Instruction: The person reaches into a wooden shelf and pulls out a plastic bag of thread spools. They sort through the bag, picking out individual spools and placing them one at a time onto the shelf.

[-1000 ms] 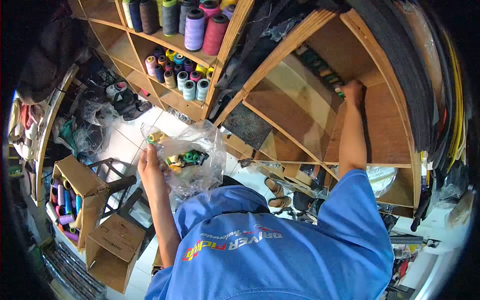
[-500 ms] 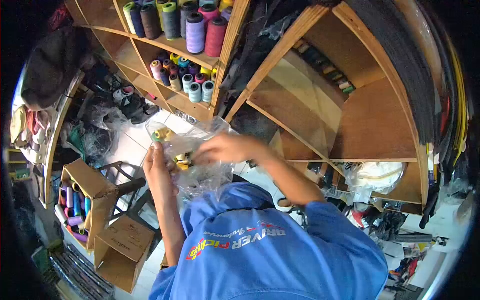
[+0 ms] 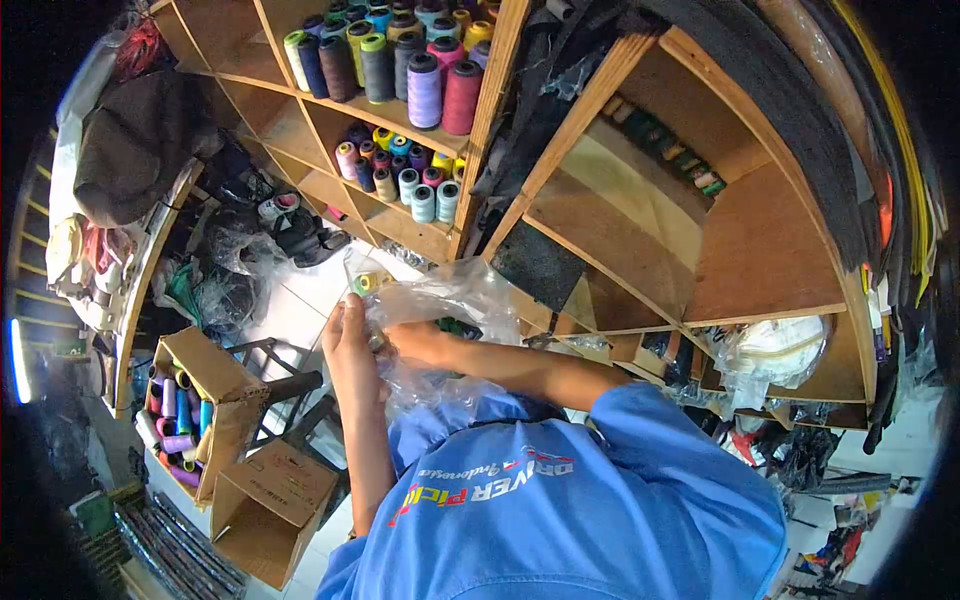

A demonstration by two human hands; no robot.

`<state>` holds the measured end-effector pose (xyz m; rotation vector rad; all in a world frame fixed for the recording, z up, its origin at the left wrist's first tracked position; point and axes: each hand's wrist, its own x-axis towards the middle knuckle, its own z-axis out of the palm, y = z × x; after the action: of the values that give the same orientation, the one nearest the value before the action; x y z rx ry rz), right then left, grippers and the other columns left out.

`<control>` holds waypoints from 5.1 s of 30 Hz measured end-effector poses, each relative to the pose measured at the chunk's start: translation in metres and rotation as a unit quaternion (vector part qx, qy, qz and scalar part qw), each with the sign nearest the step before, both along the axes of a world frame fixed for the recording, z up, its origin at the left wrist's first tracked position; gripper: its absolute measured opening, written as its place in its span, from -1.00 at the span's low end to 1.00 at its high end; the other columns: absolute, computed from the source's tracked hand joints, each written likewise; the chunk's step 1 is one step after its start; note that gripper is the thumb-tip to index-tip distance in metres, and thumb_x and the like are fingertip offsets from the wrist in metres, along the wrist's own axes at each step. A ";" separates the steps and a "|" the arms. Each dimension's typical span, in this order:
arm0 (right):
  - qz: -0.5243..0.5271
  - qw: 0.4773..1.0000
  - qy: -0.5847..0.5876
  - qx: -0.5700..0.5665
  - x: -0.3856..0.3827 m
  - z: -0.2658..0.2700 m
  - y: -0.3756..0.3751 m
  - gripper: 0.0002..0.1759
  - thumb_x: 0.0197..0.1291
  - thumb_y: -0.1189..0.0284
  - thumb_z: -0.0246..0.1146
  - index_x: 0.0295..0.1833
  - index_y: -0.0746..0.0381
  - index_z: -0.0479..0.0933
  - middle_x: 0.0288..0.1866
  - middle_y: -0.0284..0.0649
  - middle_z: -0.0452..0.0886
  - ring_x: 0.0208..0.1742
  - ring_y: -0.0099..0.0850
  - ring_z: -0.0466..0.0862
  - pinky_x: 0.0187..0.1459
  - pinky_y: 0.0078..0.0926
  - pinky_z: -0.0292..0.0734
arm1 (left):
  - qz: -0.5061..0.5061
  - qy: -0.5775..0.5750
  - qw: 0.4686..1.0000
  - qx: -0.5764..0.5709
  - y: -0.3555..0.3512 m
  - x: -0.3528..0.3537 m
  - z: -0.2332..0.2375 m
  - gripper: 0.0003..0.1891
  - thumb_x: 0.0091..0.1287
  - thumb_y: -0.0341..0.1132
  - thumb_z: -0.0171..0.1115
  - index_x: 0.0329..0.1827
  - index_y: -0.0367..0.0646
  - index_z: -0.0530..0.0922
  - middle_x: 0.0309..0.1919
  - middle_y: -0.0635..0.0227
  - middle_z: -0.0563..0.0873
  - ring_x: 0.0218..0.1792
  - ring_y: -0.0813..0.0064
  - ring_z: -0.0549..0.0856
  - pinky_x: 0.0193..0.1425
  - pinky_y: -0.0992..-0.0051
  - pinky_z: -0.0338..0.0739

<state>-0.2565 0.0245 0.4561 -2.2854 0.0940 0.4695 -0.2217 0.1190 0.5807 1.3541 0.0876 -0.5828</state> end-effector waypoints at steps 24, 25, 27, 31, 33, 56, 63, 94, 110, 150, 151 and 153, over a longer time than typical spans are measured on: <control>-0.546 0.677 -0.345 -0.354 -0.026 0.091 -0.401 -0.73 0.02 0.43 0.32 -0.19 0.38 0.57 -0.20 -0.14 0.64 -0.14 -0.33 0.63 -0.06 -0.44 0.48 | 0.069 0.007 0.998 -0.009 0.024 0.004 0.000 -0.73 0.38 -0.10 0.09 -0.24 -0.15 0.50 -0.51 0.49 0.51 -0.60 0.71 0.43 -0.60 0.65 0.24; -0.544 0.664 -0.401 -0.320 -0.019 0.062 -0.432 -0.69 0.06 0.34 0.27 -0.14 0.32 0.57 -0.14 -0.10 0.62 -0.10 -0.26 0.62 -0.04 -0.36 0.48 | 0.075 0.012 0.997 -0.004 0.027 0.003 -0.001 -0.72 0.39 -0.12 0.08 -0.19 -0.20 0.50 -0.42 0.44 0.57 -0.51 0.69 0.50 -0.53 0.64 0.33; -0.534 0.643 -0.432 -0.338 -0.009 0.030 -0.465 -0.62 0.14 0.19 0.16 -0.03 0.21 0.56 0.02 -0.08 0.57 0.00 -0.15 0.58 0.03 -0.21 0.45 | 0.087 0.016 0.996 -0.005 0.029 0.003 -0.003 -0.71 0.40 -0.14 0.07 -0.14 -0.24 0.51 -0.34 0.39 0.62 -0.42 0.65 0.58 -0.43 0.62 0.44; -0.500 0.595 -0.426 -0.463 -0.002 0.020 -0.464 -0.66 0.18 0.21 0.14 -0.06 0.20 0.55 -0.01 -0.10 0.58 -0.02 -0.12 0.59 0.02 -0.23 0.45 | 0.097 0.009 0.995 -0.006 0.033 0.002 -0.011 -0.71 0.40 -0.16 0.07 -0.14 -0.26 0.50 -0.32 0.38 0.62 -0.37 0.59 0.60 -0.33 0.58 0.49; -0.532 0.573 -0.478 -0.400 0.005 0.022 -0.451 -0.66 0.20 0.21 0.12 -0.07 0.20 0.55 -0.02 -0.10 0.58 -0.02 -0.12 0.59 0.01 -0.21 0.46 | 0.115 -0.003 0.993 -0.002 0.029 0.003 -0.015 -0.72 0.39 -0.13 0.09 -0.18 -0.21 0.50 -0.40 0.42 0.57 -0.47 0.62 0.52 -0.43 0.59 0.39; -0.402 0.735 -0.224 0.499 -0.098 0.088 -0.247 -0.83 0.21 0.46 0.18 -0.15 0.33 0.48 -0.37 -0.24 0.50 -0.33 -0.46 0.50 -0.31 -0.52 0.40 | 0.101 -0.007 0.995 0.015 0.015 0.011 -0.010 -0.75 0.40 -0.13 0.05 -0.25 -0.14 0.46 -0.60 0.52 0.42 -0.72 0.70 0.34 -0.72 0.68 0.13; 0.009 0.978 -0.157 0.136 -0.036 0.045 -0.043 -0.57 0.09 0.38 0.30 0.04 0.39 0.49 -0.12 -0.01 0.63 -0.12 -0.16 0.64 0.01 -0.28 0.51 | 0.020 -0.023 1.000 0.008 0.006 0.006 -0.001 -0.71 0.42 -0.11 0.01 -0.24 -0.17 0.49 -0.55 0.50 0.49 -0.66 0.70 0.41 -0.64 0.67 0.23; 0.059 0.970 -0.213 -0.098 -0.050 0.033 -0.037 -0.75 0.12 0.35 0.16 -0.16 0.27 0.54 -0.09 -0.09 0.60 -0.11 -0.23 0.64 -0.09 -0.30 0.54 | -0.032 -0.048 0.998 0.009 -0.003 0.002 -0.002 -0.68 0.43 -0.11 -0.01 -0.24 -0.20 0.53 -0.50 0.50 0.55 -0.56 0.74 0.47 -0.54 0.68 0.32; -0.502 0.787 -0.284 -0.219 -0.126 0.190 -0.296 -0.59 0.11 0.23 0.30 0.01 0.23 0.52 -0.04 -0.10 0.62 -0.10 -0.25 0.66 -0.06 -0.44 0.52 | 0.066 -0.007 0.998 -0.016 0.001 0.001 -0.013 -0.73 0.41 -0.10 0.04 -0.39 -0.06 0.41 -0.71 0.57 0.31 -0.78 0.73 0.25 -0.76 0.66 0.07; -0.372 0.886 -0.161 0.226 -0.095 0.123 -0.294 -0.68 0.05 0.28 0.30 -0.15 0.27 0.60 -0.38 -0.27 0.66 -0.32 -0.50 0.63 -0.30 -0.60 0.49 | 0.064 0.016 0.997 -0.030 0.003 0.005 -0.030 -0.72 0.41 -0.14 0.05 -0.21 -0.20 0.53 -0.46 0.44 0.58 -0.53 0.66 0.52 -0.50 0.63 0.36; -0.267 0.897 -0.095 0.338 -0.096 0.117 -0.274 -0.73 0.04 0.29 0.31 -0.20 0.24 0.61 -0.38 -0.31 0.65 -0.37 -0.56 0.62 -0.40 -0.62 0.46 | 0.047 0.018 0.998 -0.025 0.003 0.004 -0.029 -0.71 0.41 -0.14 0.05 -0.19 -0.21 0.53 -0.43 0.42 0.61 -0.50 0.65 0.54 -0.48 0.62 0.38; -0.162 0.928 -0.004 0.336 -0.098 0.123 -0.217 -0.71 0.15 0.36 0.23 -0.08 0.30 0.60 -0.30 -0.23 0.69 -0.32 -0.53 0.66 -0.29 -0.59 0.56 | 0.055 0.019 0.998 -0.022 -0.007 0.002 -0.026 -0.71 0.41 -0.13 0.05 -0.18 -0.22 0.53 -0.40 0.40 0.61 -0.47 0.64 0.56 -0.47 0.61 0.40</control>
<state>-0.3544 -0.1923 0.5795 -1.5574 0.2599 0.2599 -0.2196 0.1125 0.5549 1.2877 0.1789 -0.5156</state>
